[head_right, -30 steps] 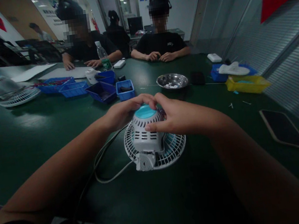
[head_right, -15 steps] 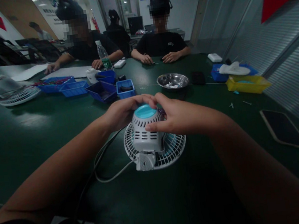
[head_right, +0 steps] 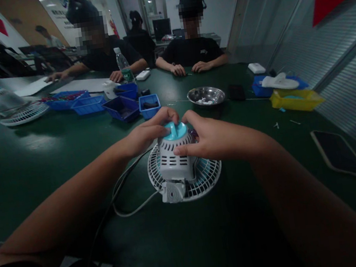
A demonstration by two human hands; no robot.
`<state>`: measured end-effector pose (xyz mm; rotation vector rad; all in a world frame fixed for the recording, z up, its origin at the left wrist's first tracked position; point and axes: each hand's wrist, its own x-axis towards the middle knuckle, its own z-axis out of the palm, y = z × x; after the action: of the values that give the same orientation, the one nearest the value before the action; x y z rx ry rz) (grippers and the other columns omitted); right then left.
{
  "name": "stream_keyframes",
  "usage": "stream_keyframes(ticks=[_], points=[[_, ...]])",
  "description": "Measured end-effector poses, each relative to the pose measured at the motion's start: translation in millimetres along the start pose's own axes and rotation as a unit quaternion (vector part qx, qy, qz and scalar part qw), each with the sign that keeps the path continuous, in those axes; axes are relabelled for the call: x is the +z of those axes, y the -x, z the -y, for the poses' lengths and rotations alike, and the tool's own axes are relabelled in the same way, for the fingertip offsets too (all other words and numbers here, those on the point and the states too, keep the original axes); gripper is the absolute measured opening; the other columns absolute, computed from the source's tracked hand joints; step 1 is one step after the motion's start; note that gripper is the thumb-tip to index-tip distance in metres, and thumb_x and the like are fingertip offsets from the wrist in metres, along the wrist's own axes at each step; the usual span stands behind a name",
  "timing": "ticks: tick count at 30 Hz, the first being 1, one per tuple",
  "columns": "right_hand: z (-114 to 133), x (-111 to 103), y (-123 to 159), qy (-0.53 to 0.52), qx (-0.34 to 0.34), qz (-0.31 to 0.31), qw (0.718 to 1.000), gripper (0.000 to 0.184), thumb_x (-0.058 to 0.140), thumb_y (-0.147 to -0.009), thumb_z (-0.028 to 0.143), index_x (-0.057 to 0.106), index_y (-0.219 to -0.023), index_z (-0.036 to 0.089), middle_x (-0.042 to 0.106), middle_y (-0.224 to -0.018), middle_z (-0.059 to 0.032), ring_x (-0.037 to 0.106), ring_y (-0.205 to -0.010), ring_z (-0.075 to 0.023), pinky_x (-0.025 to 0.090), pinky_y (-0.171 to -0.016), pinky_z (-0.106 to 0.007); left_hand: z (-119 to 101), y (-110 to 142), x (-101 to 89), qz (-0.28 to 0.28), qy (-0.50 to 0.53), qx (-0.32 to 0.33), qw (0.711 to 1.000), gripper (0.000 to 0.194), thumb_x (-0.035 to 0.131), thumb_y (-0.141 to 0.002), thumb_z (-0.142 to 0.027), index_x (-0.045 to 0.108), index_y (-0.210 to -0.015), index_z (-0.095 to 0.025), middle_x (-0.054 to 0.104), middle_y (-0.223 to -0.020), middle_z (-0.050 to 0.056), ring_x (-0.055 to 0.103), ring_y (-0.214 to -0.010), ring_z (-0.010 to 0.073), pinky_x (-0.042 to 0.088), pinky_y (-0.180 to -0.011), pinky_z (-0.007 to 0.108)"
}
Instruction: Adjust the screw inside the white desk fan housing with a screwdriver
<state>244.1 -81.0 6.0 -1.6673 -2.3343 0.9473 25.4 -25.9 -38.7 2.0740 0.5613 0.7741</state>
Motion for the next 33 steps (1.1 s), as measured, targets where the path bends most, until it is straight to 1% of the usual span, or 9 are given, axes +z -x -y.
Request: stream_keyframes(ticks=[2, 4, 7, 9, 13, 17, 22, 27, 33], points=[[0, 0, 0, -0.005, 0.003, 0.001, 1.0, 0.073, 0.072, -0.082, 0.07, 0.046, -0.139, 0.032, 0.07, -0.125, -0.0063, 0.07, -0.113, -0.0299, 0.057, -0.088, -0.042, -2, 1, -2.5, -0.001, -0.032, 0.026, 0.999, 0.021, 0.055, -0.081, -0.033, 0.053, -0.098, -0.022, 0.051, -0.108, 0.008, 0.05, -0.111, 0.0268, 0.048, -0.098, 0.044], [1, -1, -1, -0.01, 0.014, 0.005, 1.0, 0.071, 0.073, -0.081, 0.07, 0.047, -0.136, 0.032, 0.071, -0.123, -0.0061, 0.071, -0.112, -0.0302, 0.058, -0.087, -0.042, -4, 2, -4.9, -0.005, -0.058, 0.045, 0.997, 0.02, 0.056, -0.087, -0.037, 0.052, -0.099, -0.021, 0.051, -0.107, 0.007, 0.05, -0.108, 0.0256, 0.046, -0.098, 0.043], [2, -1, -1, -0.019, 0.02, 0.01, 1.0, 0.07, 0.075, -0.08, 0.068, 0.048, -0.135, 0.033, 0.071, -0.123, -0.0056, 0.07, -0.115, -0.0308, 0.058, -0.091, -0.044, -9, 4, -7.6, -0.002, -0.093, 0.054, 0.994, 0.025, 0.055, -0.096, -0.046, 0.052, -0.1, -0.021, 0.051, -0.103, 0.005, 0.05, -0.1, 0.0232, 0.044, -0.095, 0.041], [2, -1, -1, -0.025, 0.015, 0.009, 1.0, 0.071, 0.076, -0.079, 0.067, 0.048, -0.134, 0.033, 0.07, -0.125, -0.0058, 0.07, -0.117, -0.0313, 0.058, -0.095, -0.046, -12, 5, -8.6, 0.003, -0.126, 0.062, 0.99, 0.027, 0.053, -0.099, -0.047, 0.053, -0.097, -0.021, 0.051, -0.101, 0.005, 0.05, -0.099, 0.0228, 0.043, -0.094, 0.04], [0, 1, -2, -0.035, 0.0, 0.004, 0.999, 0.072, 0.076, -0.078, 0.071, 0.049, -0.13, 0.03, 0.07, -0.127, -0.0074, 0.07, -0.118, -0.0319, 0.059, -0.099, -0.048, -21, 7, -7.0, -0.005, -0.193, 0.068, 0.979, 0.02, 0.05, -0.1, -0.04, 0.052, -0.095, -0.021, 0.054, -0.101, 0.006, 0.052, -0.099, 0.024, 0.046, -0.094, 0.041], [-3, 1, -3, -0.041, -0.013, 0.003, 0.999, 0.066, 0.077, -0.079, 0.066, 0.05, -0.128, 0.03, 0.07, -0.127, -0.0068, 0.07, -0.118, -0.0311, 0.059, -0.1, -0.048, -26, 8, -3.0, -0.021, -0.24, 0.06, 0.969, 0.01, 0.05, -0.098, -0.03, 0.051, -0.095, -0.021, 0.056, -0.104, 0.007, 0.055, -0.101, 0.0244, 0.048, -0.094, 0.042], [-2, 1, -1, -0.041, -0.016, 0.003, 0.999, 0.069, 0.076, -0.079, 0.069, 0.05, -0.128, 0.028, 0.071, -0.126, -0.0085, 0.07, -0.117, -0.0318, 0.06, -0.099, -0.048, -25, 8, -0.4, -0.033, -0.246, 0.064, 0.967, 0.009, 0.05, -0.096, -0.03, 0.051, -0.094, -0.021, 0.057, -0.103, 0.007, 0.055, -0.097, 0.0225, 0.05, -0.092, 0.04], [1, 1, 1, -0.026, -0.014, -0.002, 1.0, 0.069, 0.075, -0.079, 0.07, 0.05, -0.128, 0.029, 0.071, -0.126, -0.0083, 0.07, -0.117, -0.0322, 0.058, -0.099, -0.049, -23, 10, 0.7, -0.041, -0.242, 0.059, 0.968, 0.011, 0.05, -0.096, -0.031, 0.051, -0.096, -0.021, 0.057, -0.104, 0.007, 0.055, -0.098, 0.0227, 0.05, -0.093, 0.041], [3, 0, 1, -0.017, -0.008, -0.002, 1.0, 0.068, 0.073, -0.081, 0.069, 0.05, -0.129, 0.029, 0.071, -0.124, -0.0083, 0.071, -0.115, -0.0319, 0.058, -0.095, -0.046, -25, 10, 3.1, -0.046, -0.244, 0.058, 0.967, 0.012, 0.049, -0.098, -0.032, 0.049, -0.097, -0.02, 0.056, -0.106, 0.008, 0.055, -0.099, 0.0224, 0.048, -0.094, 0.04]])
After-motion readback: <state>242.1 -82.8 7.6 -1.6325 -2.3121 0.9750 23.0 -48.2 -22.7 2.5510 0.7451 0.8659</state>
